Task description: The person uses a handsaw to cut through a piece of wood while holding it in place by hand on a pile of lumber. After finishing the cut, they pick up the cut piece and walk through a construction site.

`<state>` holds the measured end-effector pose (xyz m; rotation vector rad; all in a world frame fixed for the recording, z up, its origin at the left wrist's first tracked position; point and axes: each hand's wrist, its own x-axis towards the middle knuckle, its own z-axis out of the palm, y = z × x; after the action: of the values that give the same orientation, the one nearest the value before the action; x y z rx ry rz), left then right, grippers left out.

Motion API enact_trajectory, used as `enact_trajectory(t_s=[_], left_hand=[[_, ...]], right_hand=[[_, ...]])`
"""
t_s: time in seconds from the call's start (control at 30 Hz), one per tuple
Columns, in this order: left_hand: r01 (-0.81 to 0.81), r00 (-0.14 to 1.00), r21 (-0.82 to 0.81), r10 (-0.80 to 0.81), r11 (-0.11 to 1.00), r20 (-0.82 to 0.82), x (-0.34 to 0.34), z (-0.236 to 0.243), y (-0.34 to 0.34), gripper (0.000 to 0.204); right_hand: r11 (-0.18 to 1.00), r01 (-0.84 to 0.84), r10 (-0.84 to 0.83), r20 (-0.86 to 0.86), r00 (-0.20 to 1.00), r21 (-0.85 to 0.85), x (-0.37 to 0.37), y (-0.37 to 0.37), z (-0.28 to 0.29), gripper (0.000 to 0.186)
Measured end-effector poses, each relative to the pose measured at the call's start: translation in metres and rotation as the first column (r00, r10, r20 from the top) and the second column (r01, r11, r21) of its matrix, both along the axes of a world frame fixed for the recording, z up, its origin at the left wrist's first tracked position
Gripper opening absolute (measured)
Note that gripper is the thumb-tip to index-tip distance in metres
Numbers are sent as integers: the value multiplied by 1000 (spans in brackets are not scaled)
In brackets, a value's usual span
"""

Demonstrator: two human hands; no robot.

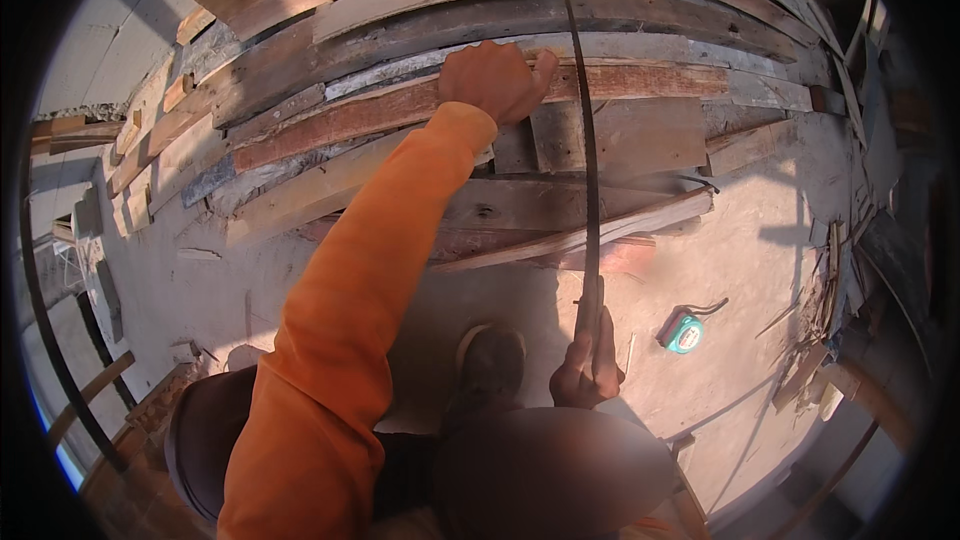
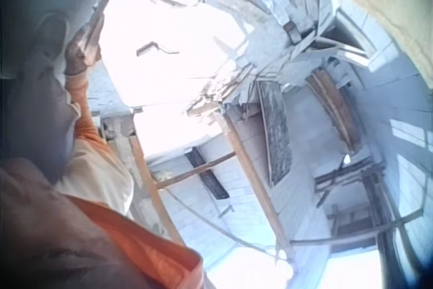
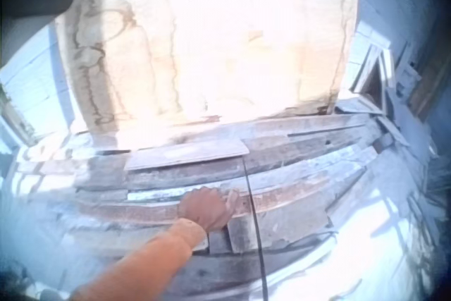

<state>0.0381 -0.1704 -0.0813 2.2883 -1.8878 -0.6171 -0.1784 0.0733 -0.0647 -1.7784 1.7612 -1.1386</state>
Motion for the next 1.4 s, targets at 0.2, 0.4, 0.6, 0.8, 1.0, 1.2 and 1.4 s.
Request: enact_trajectory(t_s=[0.2,0.4,0.6,0.8,1.0,1.2,1.4], left_hand=[[0,1000,1,0,1000,-4,-2,0,-1,73],[13,1000,36,-13,999,2,1,7,-3,71],[28,999,-4,-27,1000,23,-2,2,-4,72],[5,1000,20,-5,1000,-4,5,2,1,72],[30,1000,-62,-30,998,-5,-2,-5,-3,72],[0,1000,21,0,1000,-20,7,4,-3,71],[36,999,-71,-35,997,12,2,-4,2,70]], right_hand=[[999,-32,32,-16,999,-15,27,-75,2,35],[995,-78,81,50,995,-64,-13,24,-12,39],[997,-50,48,32,998,66,32,-90,9,36],[993,-36,19,153,988,111,-5,27,10,40],[997,-11,12,-7,1000,71,22,-55,0,34],[998,-49,50,-30,998,28,-9,-2,-1,35],[999,-35,36,-34,999,22,-11,-7,-3,36]])
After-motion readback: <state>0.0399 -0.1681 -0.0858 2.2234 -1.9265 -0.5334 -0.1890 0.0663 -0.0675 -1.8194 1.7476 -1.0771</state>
